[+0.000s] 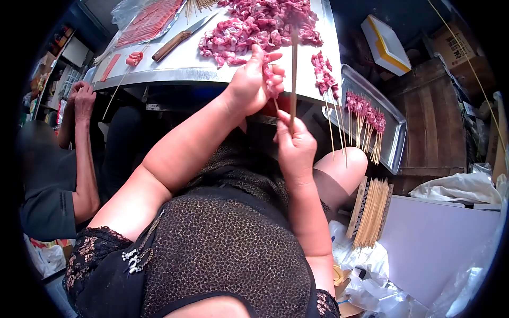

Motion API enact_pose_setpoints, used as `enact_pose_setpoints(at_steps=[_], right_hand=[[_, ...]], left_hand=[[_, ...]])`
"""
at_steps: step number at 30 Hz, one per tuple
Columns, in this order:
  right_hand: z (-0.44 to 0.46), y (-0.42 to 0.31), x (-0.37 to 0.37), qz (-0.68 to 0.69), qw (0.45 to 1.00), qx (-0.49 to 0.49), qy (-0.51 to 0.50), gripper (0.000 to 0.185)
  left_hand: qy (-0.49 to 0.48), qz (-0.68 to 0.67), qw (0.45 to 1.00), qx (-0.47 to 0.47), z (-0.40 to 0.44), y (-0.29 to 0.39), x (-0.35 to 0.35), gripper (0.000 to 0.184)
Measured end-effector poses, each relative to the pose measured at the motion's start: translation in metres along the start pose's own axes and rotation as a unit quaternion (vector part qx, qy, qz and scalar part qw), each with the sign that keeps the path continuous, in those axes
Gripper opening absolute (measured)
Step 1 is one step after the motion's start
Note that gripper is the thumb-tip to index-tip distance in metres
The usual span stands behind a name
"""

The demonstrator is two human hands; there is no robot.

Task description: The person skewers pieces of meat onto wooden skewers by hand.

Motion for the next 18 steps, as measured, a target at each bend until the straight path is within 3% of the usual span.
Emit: enact_pose_setpoints(at_steps=[4,6,9,10,11,13,15,16,17,18], right_hand=[[0.004,-0.025,0.023,-0.135,0.989,0.03,0.05,0.021],[0.01,-0.037,0.038,-0.245,0.963,0.069,0.09,0.019],[0.033,-0.044,0.066,-0.508,0.829,0.189,0.14,0.018],[0.04,-0.046,0.069,-0.543,0.81,0.17,0.139,0.017],[0.048,-0.047,0.072,-0.578,0.79,0.152,0.14,0.016],[0.055,-0.048,0.07,-0.6,0.775,0.144,0.134,0.013],[0.055,-0.053,0.065,-0.615,0.727,0.25,0.172,0.015],[0.047,-0.063,0.056,-0.61,0.754,0.179,0.164,0.023],[0.043,-0.07,0.046,-0.609,0.756,0.177,0.163,0.023],[0.039,-0.075,0.038,-0.483,0.851,0.171,0.112,0.023]], left_hand=[[0.036,0.154,0.986,-0.057,0.002,0.028,0.007,0.069],[0.057,0.247,0.961,-0.107,0.004,0.056,0.022,0.051],[0.077,0.381,0.909,-0.15,0.003,0.093,0.028,0.025],[0.069,0.413,0.898,-0.138,0.004,0.1,0.034,0.02],[0.073,0.506,0.851,-0.125,0.011,0.104,0.044,0.021],[0.056,0.747,0.65,-0.129,0.011,0.104,0.037,0.021],[-0.018,0.871,0.49,-0.04,0.014,0.096,0.035,0.021],[-0.018,0.871,0.489,-0.038,0.012,0.091,0.032,0.021],[0.01,0.899,0.438,-0.025,0.011,0.086,0.03,0.019],[0.036,0.923,0.384,-0.011,0.01,0.083,0.028,0.017]])
Point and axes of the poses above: each hand's wrist, its own z-axis towards the middle knuckle, its own x-axis out of the back of the hand, y = z × x, the point moved 1 cm from there along z, towards the middle knuckle, and after that the axes turned 5 degrees about -y, right-handed, at the moved point
